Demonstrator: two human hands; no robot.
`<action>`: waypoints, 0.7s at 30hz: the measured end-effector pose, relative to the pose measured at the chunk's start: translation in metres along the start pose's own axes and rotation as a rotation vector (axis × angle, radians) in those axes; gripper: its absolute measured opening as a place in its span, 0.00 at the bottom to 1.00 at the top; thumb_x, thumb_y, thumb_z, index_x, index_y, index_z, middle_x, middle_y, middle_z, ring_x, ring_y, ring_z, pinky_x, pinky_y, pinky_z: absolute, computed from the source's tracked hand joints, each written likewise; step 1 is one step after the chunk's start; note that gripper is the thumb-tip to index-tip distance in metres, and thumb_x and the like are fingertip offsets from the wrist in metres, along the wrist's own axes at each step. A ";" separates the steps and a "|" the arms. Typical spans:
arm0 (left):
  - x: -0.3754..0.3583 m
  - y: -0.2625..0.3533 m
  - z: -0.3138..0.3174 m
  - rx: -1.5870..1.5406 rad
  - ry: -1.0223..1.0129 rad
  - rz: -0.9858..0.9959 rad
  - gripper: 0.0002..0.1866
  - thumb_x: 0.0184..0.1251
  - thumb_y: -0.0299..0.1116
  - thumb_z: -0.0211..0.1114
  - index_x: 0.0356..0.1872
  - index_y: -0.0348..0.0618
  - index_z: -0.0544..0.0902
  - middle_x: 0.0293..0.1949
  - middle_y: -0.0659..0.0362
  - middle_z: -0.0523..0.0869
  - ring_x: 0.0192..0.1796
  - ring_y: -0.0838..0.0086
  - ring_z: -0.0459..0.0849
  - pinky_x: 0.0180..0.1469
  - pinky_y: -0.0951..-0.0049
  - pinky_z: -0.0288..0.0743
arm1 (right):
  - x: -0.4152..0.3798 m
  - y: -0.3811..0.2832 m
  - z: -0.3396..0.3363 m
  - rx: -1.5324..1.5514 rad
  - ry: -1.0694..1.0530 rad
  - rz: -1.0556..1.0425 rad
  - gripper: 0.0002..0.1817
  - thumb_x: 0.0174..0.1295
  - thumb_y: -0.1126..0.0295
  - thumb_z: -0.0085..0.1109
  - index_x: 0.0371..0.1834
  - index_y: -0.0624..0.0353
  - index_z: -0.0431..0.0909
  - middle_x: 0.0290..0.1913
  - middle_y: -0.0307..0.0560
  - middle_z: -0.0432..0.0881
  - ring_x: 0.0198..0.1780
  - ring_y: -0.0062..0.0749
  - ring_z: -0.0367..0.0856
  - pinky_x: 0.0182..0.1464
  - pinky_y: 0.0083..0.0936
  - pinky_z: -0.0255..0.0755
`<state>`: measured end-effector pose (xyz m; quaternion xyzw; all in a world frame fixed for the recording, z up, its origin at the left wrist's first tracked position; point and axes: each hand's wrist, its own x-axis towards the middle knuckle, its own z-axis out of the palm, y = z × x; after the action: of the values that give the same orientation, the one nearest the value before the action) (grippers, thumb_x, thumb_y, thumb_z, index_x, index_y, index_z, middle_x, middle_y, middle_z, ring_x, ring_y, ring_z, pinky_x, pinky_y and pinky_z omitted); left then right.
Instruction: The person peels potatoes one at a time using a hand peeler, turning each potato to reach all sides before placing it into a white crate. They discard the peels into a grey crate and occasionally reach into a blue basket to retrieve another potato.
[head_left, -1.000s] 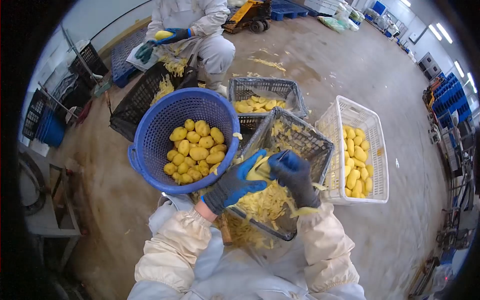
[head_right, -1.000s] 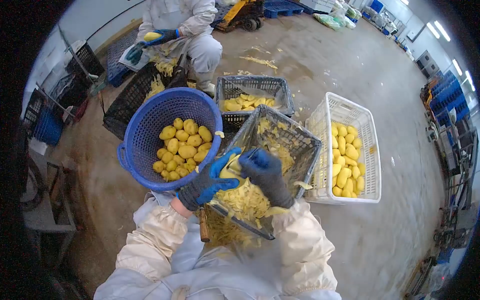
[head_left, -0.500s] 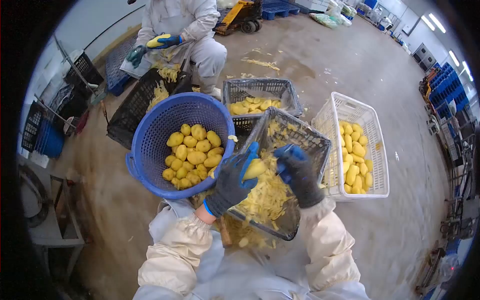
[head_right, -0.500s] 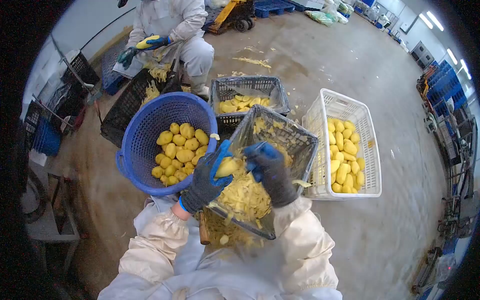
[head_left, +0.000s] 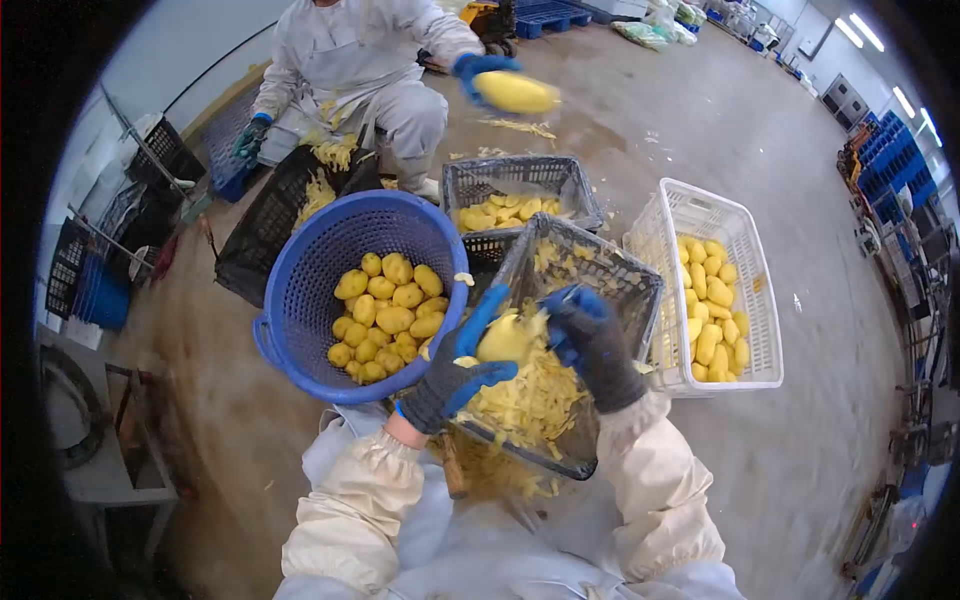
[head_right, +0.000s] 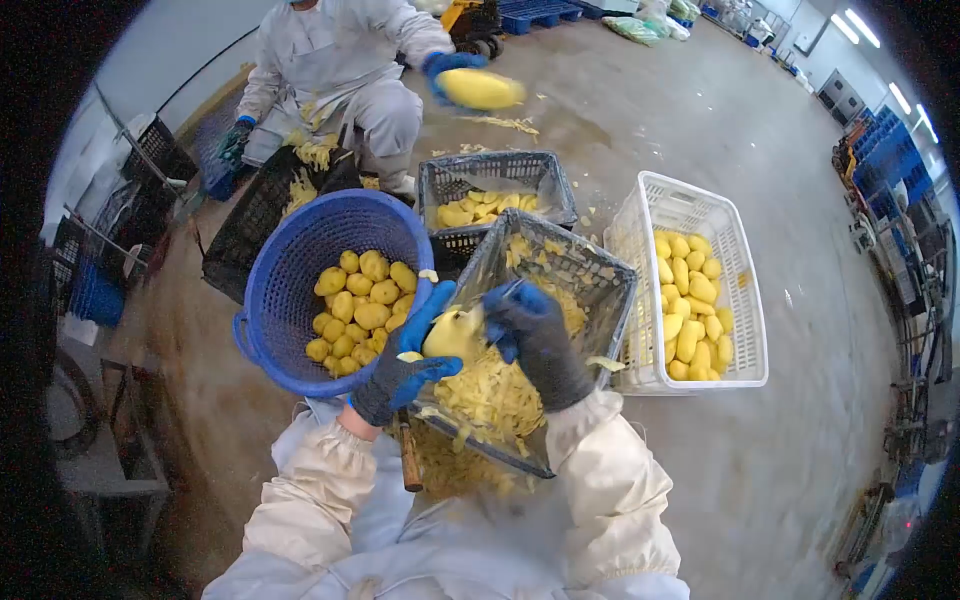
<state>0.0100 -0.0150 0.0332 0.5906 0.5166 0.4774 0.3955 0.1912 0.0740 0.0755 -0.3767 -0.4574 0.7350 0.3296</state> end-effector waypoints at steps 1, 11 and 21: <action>-0.001 0.000 0.003 -0.067 -0.004 0.021 0.49 0.48 0.39 0.75 0.71 0.39 0.57 0.74 0.48 0.52 0.69 0.66 0.64 0.67 0.68 0.60 | 0.005 0.006 0.000 -0.095 0.056 0.029 0.06 0.63 0.67 0.57 0.31 0.56 0.77 0.19 0.34 0.74 0.15 0.13 0.65 0.16 0.11 0.57; -0.007 0.010 0.005 -0.691 -0.108 -0.151 0.50 0.46 0.36 0.75 0.71 0.39 0.57 0.74 0.50 0.50 0.63 0.67 0.71 0.62 0.69 0.69 | 0.029 0.021 -0.039 0.003 0.209 -0.140 0.10 0.63 0.62 0.57 0.34 0.57 0.79 0.21 0.34 0.74 0.15 0.15 0.65 0.17 0.10 0.56; 0.002 -0.019 0.001 0.075 0.008 0.019 0.46 0.53 0.34 0.73 0.71 0.40 0.56 0.73 0.51 0.54 0.61 0.67 0.74 0.59 0.70 0.72 | 0.024 0.002 -0.031 -0.203 0.299 -0.228 0.08 0.61 0.67 0.61 0.33 0.59 0.77 0.22 0.39 0.78 0.18 0.16 0.72 0.17 0.12 0.63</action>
<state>0.0063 -0.0101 0.0152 0.6079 0.5301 0.4638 0.3665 0.2062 0.1062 0.0586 -0.4588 -0.5147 0.5790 0.4352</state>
